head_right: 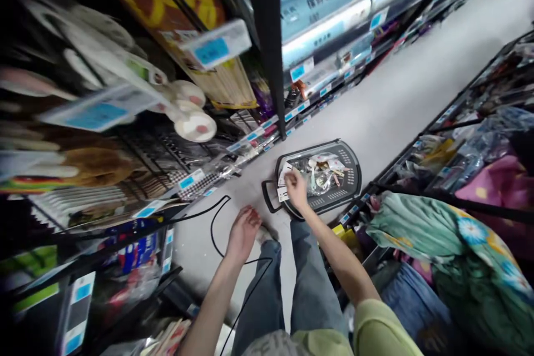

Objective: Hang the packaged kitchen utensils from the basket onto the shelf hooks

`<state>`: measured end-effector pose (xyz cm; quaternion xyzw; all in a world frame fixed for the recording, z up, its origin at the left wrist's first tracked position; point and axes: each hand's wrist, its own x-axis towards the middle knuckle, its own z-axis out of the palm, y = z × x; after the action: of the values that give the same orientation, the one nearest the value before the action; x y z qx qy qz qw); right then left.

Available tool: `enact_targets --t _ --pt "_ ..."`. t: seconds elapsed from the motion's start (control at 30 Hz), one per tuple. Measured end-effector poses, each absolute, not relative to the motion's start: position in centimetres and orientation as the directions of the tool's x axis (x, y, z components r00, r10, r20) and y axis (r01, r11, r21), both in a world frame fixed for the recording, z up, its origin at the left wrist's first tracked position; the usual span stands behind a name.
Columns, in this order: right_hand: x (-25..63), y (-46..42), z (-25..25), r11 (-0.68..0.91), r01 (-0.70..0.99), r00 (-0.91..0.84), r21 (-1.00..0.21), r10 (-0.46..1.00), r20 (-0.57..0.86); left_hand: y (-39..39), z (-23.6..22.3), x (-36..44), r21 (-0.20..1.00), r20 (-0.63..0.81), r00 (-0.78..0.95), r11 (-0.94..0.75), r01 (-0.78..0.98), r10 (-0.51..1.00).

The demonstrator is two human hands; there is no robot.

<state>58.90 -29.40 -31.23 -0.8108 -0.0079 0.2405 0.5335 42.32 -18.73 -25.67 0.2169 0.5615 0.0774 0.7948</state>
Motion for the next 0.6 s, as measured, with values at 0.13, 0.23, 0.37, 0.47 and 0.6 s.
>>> enact_targets --t 0.13,0.23,0.37,0.47,0.6 --pt "54.1 -44.7 -35.5 -0.531 -0.557 0.788 -0.639 -0.093 -0.609 -21.9 -30.5 42.8 0.672 -0.739 0.499 0.455 0.584 0.452" --pt "52.1 -49.2 -37.2 -0.473 -0.68 0.688 -0.56 -0.149 -0.71 -23.5 -33.5 43.9 0.685 -0.681 0.573 0.121 0.718 0.457" --pt "51.1 -47.4 -40.6 -0.311 -0.829 0.521 -0.464 -0.128 -0.844 -23.9 -37.0 47.2 0.679 -0.622 0.628 -0.076 0.73 0.469" --pt "51.3 -43.2 -44.4 -0.131 -0.922 0.377 -0.366 -0.072 -0.924 -23.2 -40.4 50.8 0.611 -0.547 0.693 -0.342 0.714 0.469" --pt "51.8 -37.7 -49.7 0.087 -0.974 0.214 -0.209 0.059 -0.975 -22.0 -45.4 54.8 0.349 -0.555 0.632 -0.538 0.767 0.541"
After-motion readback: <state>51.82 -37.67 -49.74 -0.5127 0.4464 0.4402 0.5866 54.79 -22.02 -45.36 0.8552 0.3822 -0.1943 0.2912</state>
